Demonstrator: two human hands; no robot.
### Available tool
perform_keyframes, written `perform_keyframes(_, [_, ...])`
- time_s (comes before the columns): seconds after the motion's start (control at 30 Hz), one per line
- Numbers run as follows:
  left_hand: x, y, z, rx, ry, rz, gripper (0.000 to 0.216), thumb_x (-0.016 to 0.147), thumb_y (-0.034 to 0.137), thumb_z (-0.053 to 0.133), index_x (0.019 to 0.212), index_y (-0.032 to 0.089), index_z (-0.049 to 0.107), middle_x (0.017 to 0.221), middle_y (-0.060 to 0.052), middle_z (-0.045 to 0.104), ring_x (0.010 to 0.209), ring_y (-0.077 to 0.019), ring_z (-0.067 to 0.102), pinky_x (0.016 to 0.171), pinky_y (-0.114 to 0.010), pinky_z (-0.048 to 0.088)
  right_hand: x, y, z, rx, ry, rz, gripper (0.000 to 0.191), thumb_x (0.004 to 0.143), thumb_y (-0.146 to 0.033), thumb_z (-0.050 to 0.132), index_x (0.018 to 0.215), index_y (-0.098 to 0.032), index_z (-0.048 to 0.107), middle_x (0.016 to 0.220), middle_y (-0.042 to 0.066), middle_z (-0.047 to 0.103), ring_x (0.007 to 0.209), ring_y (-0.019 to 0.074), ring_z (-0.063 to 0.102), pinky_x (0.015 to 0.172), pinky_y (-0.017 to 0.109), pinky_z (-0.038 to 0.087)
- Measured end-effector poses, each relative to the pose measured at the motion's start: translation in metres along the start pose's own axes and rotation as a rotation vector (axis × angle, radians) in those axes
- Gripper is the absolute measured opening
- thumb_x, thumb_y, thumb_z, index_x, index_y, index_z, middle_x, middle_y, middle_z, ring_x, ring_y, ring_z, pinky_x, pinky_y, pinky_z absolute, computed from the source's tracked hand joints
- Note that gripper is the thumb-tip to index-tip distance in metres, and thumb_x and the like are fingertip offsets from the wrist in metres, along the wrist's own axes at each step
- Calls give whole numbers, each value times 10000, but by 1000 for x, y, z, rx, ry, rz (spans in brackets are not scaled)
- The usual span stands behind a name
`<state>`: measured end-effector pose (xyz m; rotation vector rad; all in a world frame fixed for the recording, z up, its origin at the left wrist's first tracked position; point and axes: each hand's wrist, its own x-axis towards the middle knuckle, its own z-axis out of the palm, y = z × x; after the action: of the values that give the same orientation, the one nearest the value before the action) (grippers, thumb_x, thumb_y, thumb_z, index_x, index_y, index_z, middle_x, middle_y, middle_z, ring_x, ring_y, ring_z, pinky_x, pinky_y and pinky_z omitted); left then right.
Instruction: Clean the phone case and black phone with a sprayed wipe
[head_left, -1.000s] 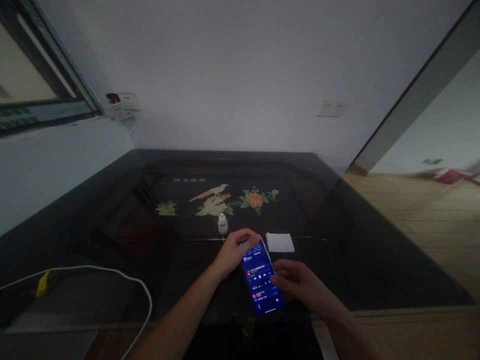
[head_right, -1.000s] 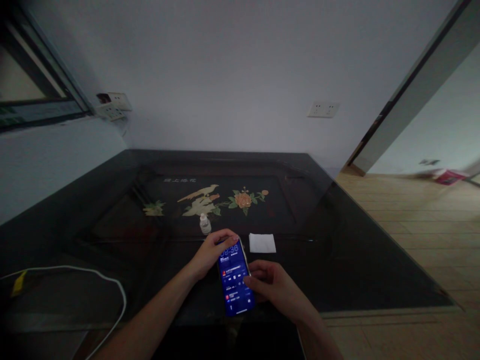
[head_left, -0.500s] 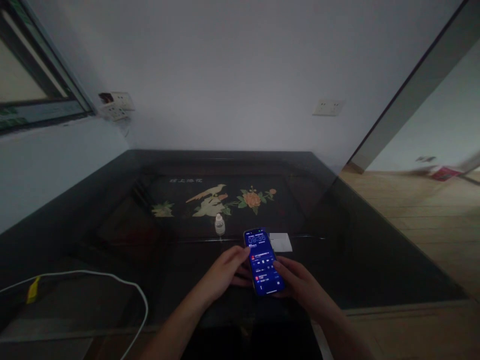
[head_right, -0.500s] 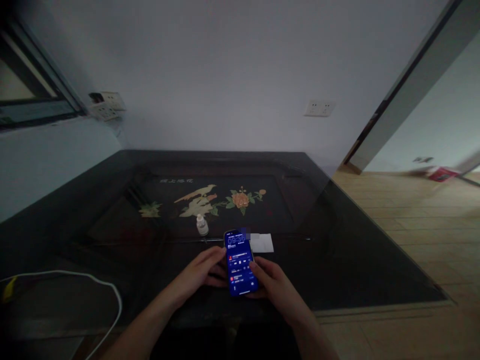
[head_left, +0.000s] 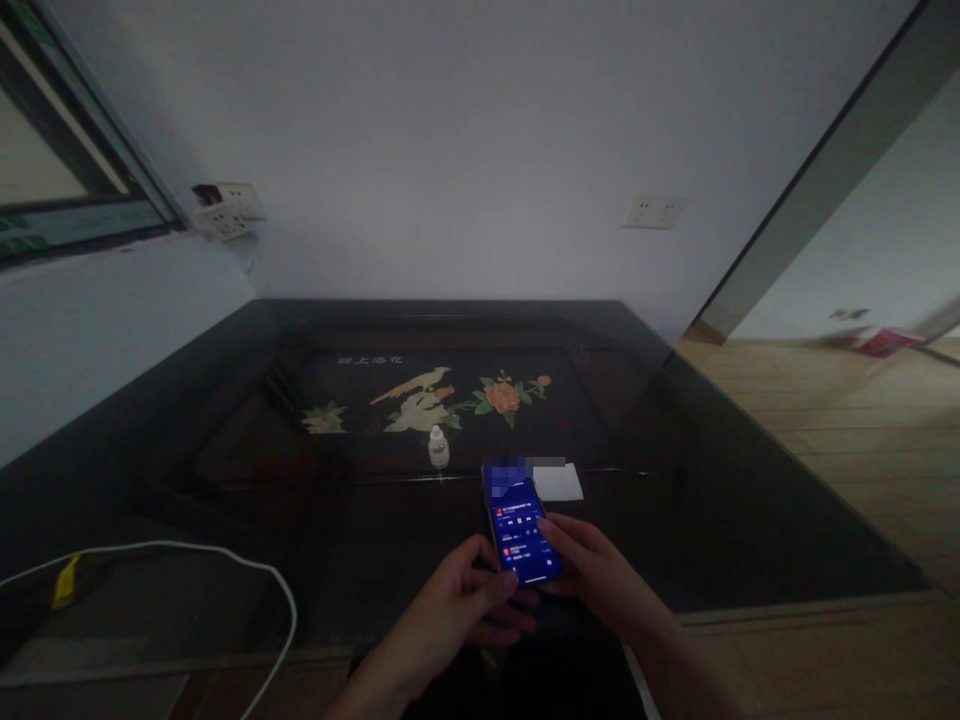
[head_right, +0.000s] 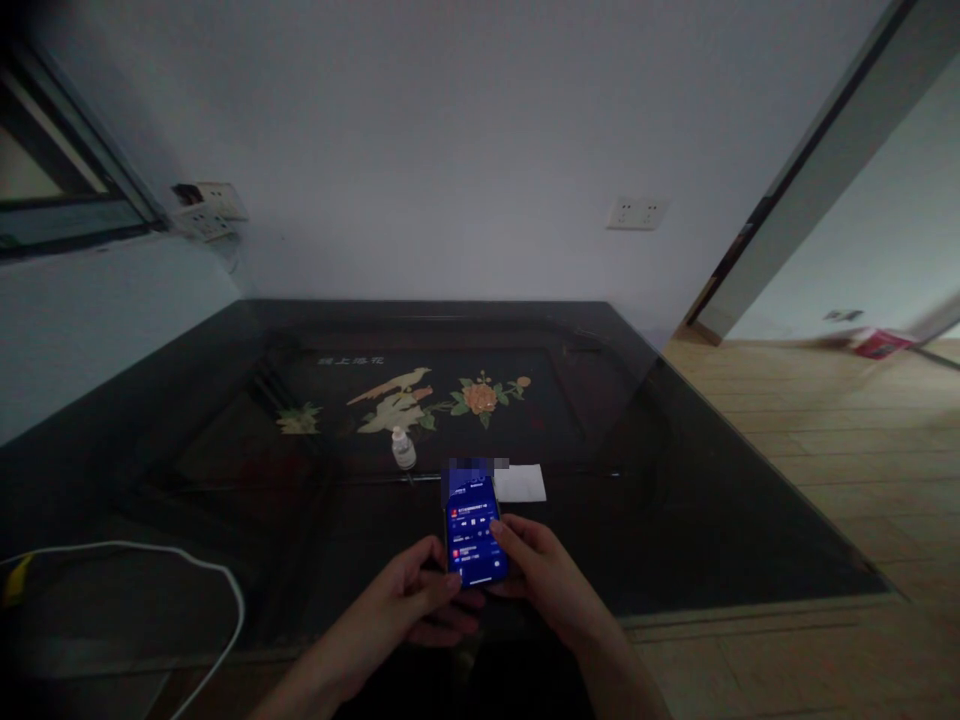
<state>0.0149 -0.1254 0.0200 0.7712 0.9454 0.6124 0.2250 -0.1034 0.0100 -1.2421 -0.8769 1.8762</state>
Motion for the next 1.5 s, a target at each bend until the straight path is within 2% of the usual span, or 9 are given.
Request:
perform_keyframes(0.2, [0,-9,-1,6,37,2,465,814,552,768,964,203,500,1026,-124,770,855,-233,771,747,-325,584,0,-2,0,-48,-46,-14,516,838,-624,745,1072,-167,704,993,83,770,871,200,731,766,305,591])
perform_keyframes(0.4, [5,-22,4,-13,127,151,552,801,659,723,1052,202,540,980,-85,703,876,-226,723,749,-363,609,1,-3,5,-112,1,-36,532,815,-650,750,1048,-174,699,977,75,769,880,204,725,760,307,593])
perform_keyframes(0.5, [10,-23,8,-30,142,177,554,778,636,762,1022,197,527,977,-98,710,878,-229,720,744,-355,608,0,-4,8,-119,13,-28,547,774,-668,773,1007,-178,701,935,65,769,848,207,723,752,316,595])
perform_keyframes(0.73, [16,-25,14,16,176,121,619,701,555,867,1008,200,463,914,-102,741,765,-209,729,680,-322,596,-3,-7,14,-130,-11,-53,560,753,-665,787,1007,-172,707,901,62,766,820,223,724,774,372,606])
perform_keyframes(1.0, [3,-12,1,0,9,116,548,853,625,693,1131,191,508,1039,-138,735,920,-262,744,780,-410,620,-1,-4,5,-124,-21,-54,510,823,-614,760,1078,-178,693,957,62,768,805,193,727,745,330,610])
perform_keyframes(1.13, [1,-14,-2,9,22,139,490,903,597,650,1132,187,511,1028,-138,741,927,-267,747,826,-439,614,-2,2,4,-44,-44,-30,466,870,-589,732,1128,-203,691,1004,59,768,855,185,735,755,295,597])
perform_keyframes(1.27, [-1,-13,-3,-19,41,148,493,892,590,670,1129,191,503,1023,-134,745,953,-273,747,860,-447,609,-8,-2,5,64,-159,-21,484,848,-460,810,1249,-236,660,1103,61,762,1008,193,730,916,312,560])
perform_keyframes(1.37, [-2,-9,-2,-7,60,127,539,866,631,676,1121,190,500,1021,-127,738,947,-271,743,843,-441,612,-10,-5,5,41,-245,-53,535,811,-383,856,1273,-214,646,1114,79,767,1023,213,732,965,348,535])
perform_keyframes(1.5, [-3,-7,-1,65,55,134,559,884,658,628,1150,186,493,1033,-121,716,936,-259,731,798,-424,616,-9,-3,4,-2,-251,-80,507,836,-354,838,1279,-207,639,1148,92,763,1025,225,734,957,364,535])
